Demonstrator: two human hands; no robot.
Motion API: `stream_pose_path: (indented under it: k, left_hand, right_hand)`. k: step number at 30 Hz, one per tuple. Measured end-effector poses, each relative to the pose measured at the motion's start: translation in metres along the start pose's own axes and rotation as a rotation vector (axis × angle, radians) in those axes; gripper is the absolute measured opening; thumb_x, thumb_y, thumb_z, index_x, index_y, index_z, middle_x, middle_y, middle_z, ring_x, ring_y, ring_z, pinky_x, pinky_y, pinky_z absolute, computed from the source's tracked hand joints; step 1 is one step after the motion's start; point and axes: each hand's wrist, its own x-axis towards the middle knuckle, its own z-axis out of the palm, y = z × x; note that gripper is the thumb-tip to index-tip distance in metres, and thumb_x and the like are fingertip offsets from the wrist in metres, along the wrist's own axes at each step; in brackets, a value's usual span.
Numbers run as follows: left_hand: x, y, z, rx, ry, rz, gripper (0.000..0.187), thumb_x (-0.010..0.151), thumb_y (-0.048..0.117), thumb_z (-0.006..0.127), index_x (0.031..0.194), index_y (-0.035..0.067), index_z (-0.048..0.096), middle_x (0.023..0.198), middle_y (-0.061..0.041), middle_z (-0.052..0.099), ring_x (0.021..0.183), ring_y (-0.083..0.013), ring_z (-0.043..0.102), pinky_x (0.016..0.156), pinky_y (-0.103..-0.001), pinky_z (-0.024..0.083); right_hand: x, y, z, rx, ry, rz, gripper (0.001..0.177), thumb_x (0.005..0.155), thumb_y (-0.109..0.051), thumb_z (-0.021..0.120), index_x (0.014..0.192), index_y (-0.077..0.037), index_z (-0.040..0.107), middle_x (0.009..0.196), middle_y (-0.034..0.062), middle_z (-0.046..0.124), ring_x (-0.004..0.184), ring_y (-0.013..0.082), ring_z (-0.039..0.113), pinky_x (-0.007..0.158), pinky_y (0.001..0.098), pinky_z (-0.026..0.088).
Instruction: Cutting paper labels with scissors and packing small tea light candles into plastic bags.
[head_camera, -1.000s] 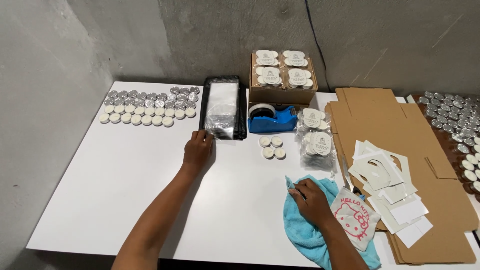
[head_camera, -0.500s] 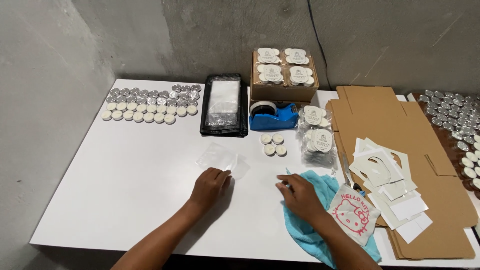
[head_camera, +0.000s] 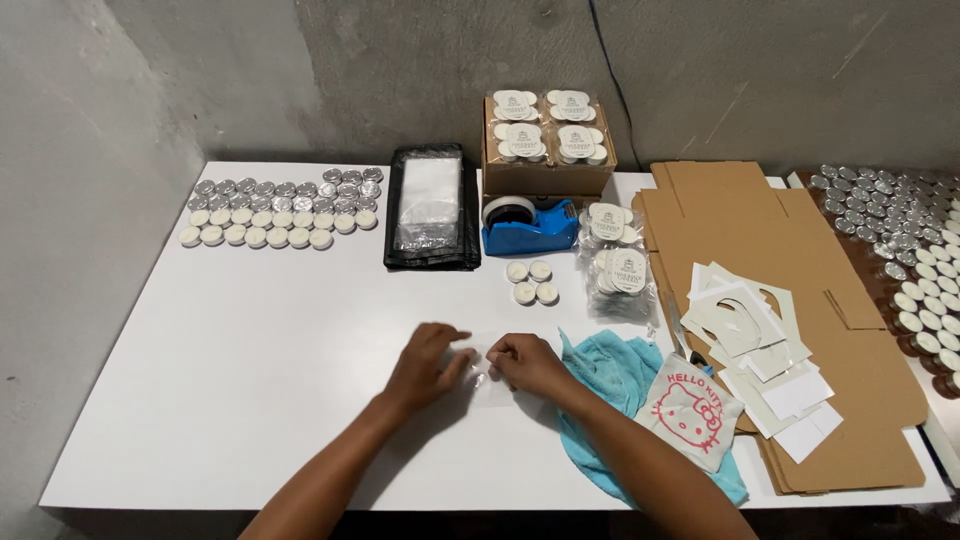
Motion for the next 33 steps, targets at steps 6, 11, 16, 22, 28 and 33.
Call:
stream_pose_path:
  k: [6, 11, 16, 22, 28, 33]
  left_hand:
    - [0.027, -0.020, -0.025, -0.383, -0.362, -0.389, 0.021, 0.090, 0.013, 0.075, 0.110, 0.006, 0.079, 0.099, -0.018, 0.079, 0.100, -0.0353, 0.074, 0.089, -0.044, 0.056]
    - [0.028, -0.028, -0.029, -0.440, -0.304, -0.510, 0.030, 0.082, 0.010, 0.082, 0.111, 0.006, 0.078, 0.093, -0.015, 0.081, 0.091, -0.0261, 0.075, 0.082, -0.037, 0.056]
    - [0.020, -0.043, -0.027, -0.416, -0.207, -0.549, 0.026, 0.086, 0.013, 0.082, 0.111, 0.008, 0.079, 0.095, -0.015, 0.081, 0.093, -0.0260, 0.076, 0.079, -0.035, 0.057]
    - [0.015, -0.039, -0.021, -0.251, -0.132, -0.397, 0.018, 0.092, 0.012, 0.074, 0.108, 0.011, 0.081, 0.097, -0.011, 0.082, 0.097, -0.0315, 0.075, 0.089, -0.039, 0.057]
    - [0.007, -0.041, -0.006, -0.209, -0.063, -0.355, 0.018, 0.092, 0.018, 0.073, 0.109, 0.018, 0.081, 0.100, -0.003, 0.081, 0.104, -0.0264, 0.073, 0.094, -0.038, 0.052]
    - [0.005, -0.040, -0.002, -0.337, 0.045, -0.326, 0.017, 0.087, 0.010, 0.074, 0.102, 0.012, 0.083, 0.093, -0.011, 0.082, 0.095, -0.0320, 0.075, 0.084, -0.040, 0.057]
  right_hand:
    - [0.005, -0.006, -0.003, -0.119, -0.027, -0.104, 0.023, 0.100, -0.017, 0.060, 0.109, -0.001, 0.074, 0.096, 0.0189, 0.078, 0.092, 0.0304, 0.075, 0.078, 0.0419, 0.058]
    - [0.005, -0.010, -0.022, -0.191, 0.068, -0.074, 0.026, 0.099, -0.018, 0.060, 0.117, -0.004, 0.073, 0.105, 0.0199, 0.076, 0.103, 0.0333, 0.072, 0.087, 0.0439, 0.058]
    - [0.044, 0.031, -0.060, -0.440, 0.434, 0.028, 0.035, 0.101, -0.023, 0.060, 0.130, -0.004, 0.064, 0.108, 0.0170, 0.072, 0.110, 0.0312, 0.071, 0.095, 0.0434, 0.058]
    - [0.053, 0.032, -0.067, -0.488, 0.403, 0.077, 0.062, 0.094, -0.026, 0.068, 0.141, 0.011, 0.051, 0.119, 0.0276, 0.066, 0.121, 0.0406, 0.065, 0.100, 0.0503, 0.055]
    - [0.049, 0.035, -0.069, -0.489, 0.438, 0.002, 0.043, 0.094, -0.018, 0.067, 0.124, 0.012, 0.061, 0.098, 0.0214, 0.070, 0.105, 0.0377, 0.071, 0.086, 0.0467, 0.061]
    - [0.019, 0.013, -0.061, -0.426, 0.348, -0.006, 0.050, 0.089, -0.023, 0.071, 0.127, 0.007, 0.061, 0.107, 0.0247, 0.068, 0.113, 0.0422, 0.067, 0.095, 0.0511, 0.057]
